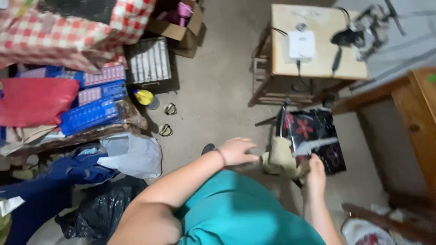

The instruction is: The person organizes dental components by removing them from a white cloth bag and placing them into several clear plastic bags on a table.

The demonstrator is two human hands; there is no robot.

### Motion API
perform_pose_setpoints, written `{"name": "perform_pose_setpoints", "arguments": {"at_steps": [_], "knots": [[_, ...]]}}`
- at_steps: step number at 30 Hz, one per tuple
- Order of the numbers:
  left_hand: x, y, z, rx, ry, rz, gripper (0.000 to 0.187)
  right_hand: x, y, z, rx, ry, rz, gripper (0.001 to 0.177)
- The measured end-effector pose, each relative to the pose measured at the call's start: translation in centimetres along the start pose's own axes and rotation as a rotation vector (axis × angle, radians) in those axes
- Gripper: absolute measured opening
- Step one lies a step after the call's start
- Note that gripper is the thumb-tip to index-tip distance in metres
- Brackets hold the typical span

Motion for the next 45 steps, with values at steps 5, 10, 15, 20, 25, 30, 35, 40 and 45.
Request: {"name": "perform_pose_setpoints", "arguments": {"at_steps": [5,10,15,20,25,30,35,40,45], "knots": [[12.7,8.4,4.1,-0.260,0.333,0.262,0.057,7.3,-3.9,-14.4,0.455,0.312,0.339,0.030],[21.1,11.5,8.1,-0.521,0.502,0.343,0.040,13.5,-7.4,-27.7,0.672,0.286,0.436,0.029],[22.9,12.4,20.9,-0.594,0.408,0.306,0.039,20.4,-13.1,-39.6,0.693,0.299,0.366,0.033],[24.4,13.5,32.7,-0.566,0.324,0.311,0.041,28.2,-16.7,-47.1,0.699,0.384,0.467,0.037],[27.4,10.8,41.0,-0.611,0.333,0.229,0.034,33.2,-22.0,-50.6,0.634,0.323,0.463,0.039],[29.2,5.1,48.9,-0.656,0.369,0.014,0.028,37.2,-32.7,-52.5,0.614,0.479,0.504,0.035],[29.4,-3.4,62.9,-0.629,0.309,-0.001,0.028,45.7,-44.0,-55.2,0.618,0.434,0.444,0.042],[24.5,-11.9,78.8,-0.561,0.177,-0.062,0.030,53.9,-54.4,-56.8,0.585,0.370,0.608,0.036],[23.7,-21.5,89.5,-0.510,0.021,-0.166,0.026,60.2,-64.8,-56.9,0.473,0.484,0.609,0.029]]}}
Point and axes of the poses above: each hand's wrist, its own y-axis away from the middle knuckle, its own z-axis out of the back of the hand, x = y × z, the point moved 8 cm from there along -y, towards the middle knuckle, and after that the axes turned 15 degrees about x, right-handed, at the moved point
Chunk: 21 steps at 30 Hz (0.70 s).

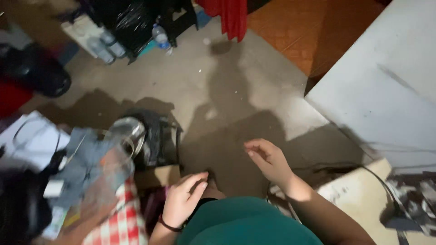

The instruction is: The person organizes dental components by removing them from a white cloth bag and placing them into several clear plastic bags on a table.

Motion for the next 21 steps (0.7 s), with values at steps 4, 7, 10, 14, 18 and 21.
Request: {"name": "perform_pose_setpoints", "arguments": {"at_steps": [4,7,10,14,18,21], "knots": [[5.8,-10.3,3.8,0.066,-0.020,0.057,0.032,-7.2,-6.1,5.2,-0.085,0.071,-0.163,0.033],[11.3,-19.3,6.6,0.235,-0.018,0.358,0.042,-11.4,-9.2,9.4,-0.249,0.428,0.057,0.018],[12.4,-30.8,10.1,0.181,-0.131,0.098,0.031,-14.5,-11.7,13.8,-0.365,0.536,-0.076,0.016],[9.0,-46.7,8.8,0.438,-0.171,-0.078,0.028,-16.6,-14.1,20.9,-0.467,0.367,-0.485,0.027],[4.8,-60.5,3.7,0.676,-0.157,-0.350,0.035,-20.7,-16.6,26.9,-0.641,0.352,-0.543,0.022],[1.2,-69.5,-0.2,0.650,-0.209,-0.597,0.038,-25.6,-18.5,32.2,-0.719,0.252,-0.671,0.020]]}}
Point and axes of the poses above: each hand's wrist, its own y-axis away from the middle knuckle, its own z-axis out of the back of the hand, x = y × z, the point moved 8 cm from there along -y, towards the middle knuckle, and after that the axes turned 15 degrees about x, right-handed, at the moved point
